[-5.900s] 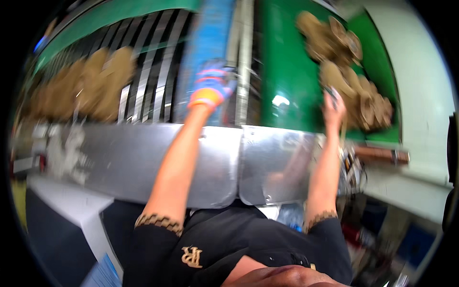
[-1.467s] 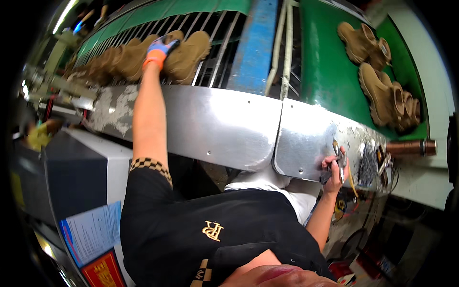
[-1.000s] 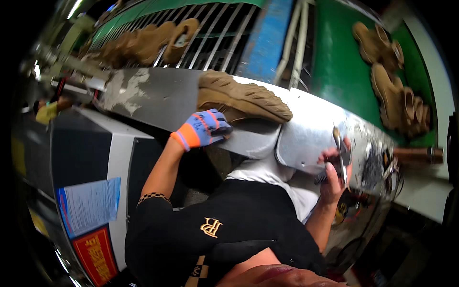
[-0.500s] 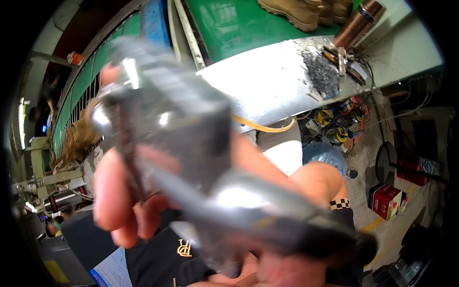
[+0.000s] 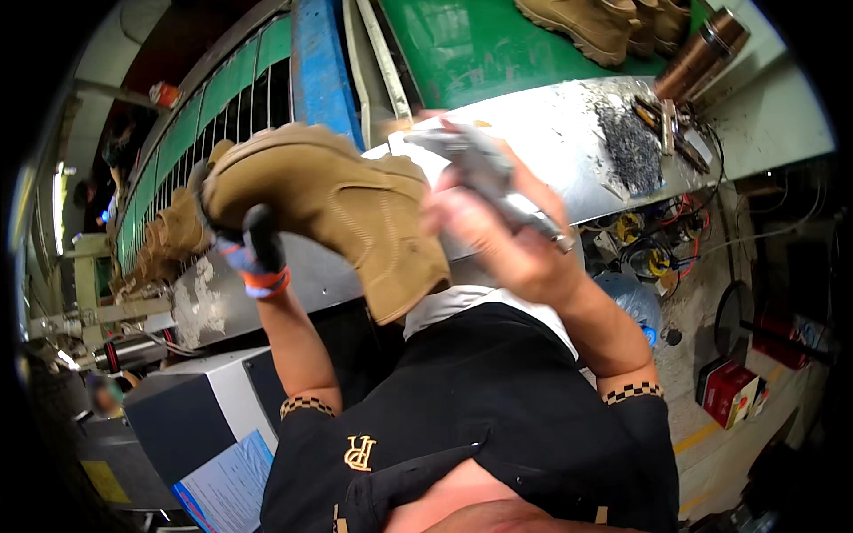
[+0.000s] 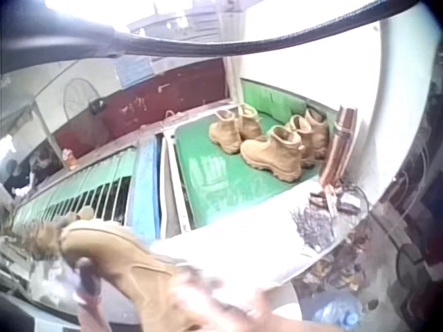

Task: The person cleans tan boots using an air nozzle, spraying the exterior and interior before placing them on a moving conveyor belt.

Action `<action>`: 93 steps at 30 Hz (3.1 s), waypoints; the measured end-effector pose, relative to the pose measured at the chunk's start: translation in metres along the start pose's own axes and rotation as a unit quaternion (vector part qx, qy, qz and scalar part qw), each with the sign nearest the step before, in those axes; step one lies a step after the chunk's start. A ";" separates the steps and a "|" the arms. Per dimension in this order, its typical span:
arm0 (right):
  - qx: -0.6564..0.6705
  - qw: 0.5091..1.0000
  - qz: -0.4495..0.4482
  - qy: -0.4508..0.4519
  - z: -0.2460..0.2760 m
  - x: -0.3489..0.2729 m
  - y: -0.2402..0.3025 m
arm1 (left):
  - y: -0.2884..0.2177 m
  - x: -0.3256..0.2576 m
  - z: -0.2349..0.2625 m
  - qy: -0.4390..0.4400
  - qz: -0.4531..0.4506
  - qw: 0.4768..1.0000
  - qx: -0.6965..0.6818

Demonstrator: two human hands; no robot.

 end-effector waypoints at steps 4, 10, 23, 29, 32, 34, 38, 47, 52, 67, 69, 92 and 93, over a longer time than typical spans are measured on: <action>-0.334 0.931 0.010 -0.147 0.108 -0.043 -0.052 | -0.006 0.006 -0.011 0.094 0.002 0.993 0.074; -0.307 0.889 -0.132 -0.314 0.185 -0.111 -0.081 | -0.004 0.035 -0.037 0.159 0.032 0.987 -0.003; -0.119 0.988 0.052 0.081 -0.029 0.047 -0.004 | 0.000 0.051 -0.059 0.237 0.059 0.970 0.014; -0.074 0.996 -0.044 0.002 -0.036 0.057 -0.040 | 0.019 0.066 -0.058 0.230 0.115 0.966 0.002; -0.054 0.996 -0.051 -0.046 -0.029 0.044 -0.063 | 0.032 0.071 -0.052 0.228 0.124 0.966 0.002; -0.034 0.998 -0.054 -0.027 -0.024 0.032 -0.079 | 0.042 0.073 -0.049 0.214 0.126 0.968 0.024; -0.024 0.995 -0.086 -0.050 -0.014 -0.003 -0.111 | 0.064 0.080 -0.043 0.193 0.106 0.975 -0.013; -0.018 0.986 -0.154 -0.061 -0.013 -0.061 -0.141 | 0.112 0.078 -0.016 0.161 0.100 0.982 0.021; 0.038 0.970 -0.226 -0.076 -0.011 -0.065 -0.137 | 0.125 0.073 0.002 0.114 0.165 0.980 -0.001; 0.152 0.942 -0.268 -0.131 -0.031 -0.058 -0.147 | 0.121 -0.041 0.113 -0.111 0.472 0.872 -0.074; 0.136 0.951 -0.249 -0.127 -0.036 -0.056 -0.158 | 0.109 -0.065 0.136 -0.183 0.463 0.867 0.034; 0.125 0.951 -0.272 -0.073 -0.048 -0.073 -0.153 | -0.021 -0.179 0.013 0.027 0.764 0.640 -0.078; 0.135 0.946 -0.288 -0.066 -0.046 -0.075 -0.150 | -0.021 -0.179 0.010 0.033 0.767 0.636 -0.080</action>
Point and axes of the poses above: each hand's wrist, its own x-axis towards the middle knuckle, its own z-axis out of the back of the hand, y = z × x, the point moved 3 cm from there along x, towards the middle knuckle, and after that the axes turned 10 degrees about -y, right-handed, at the moved point
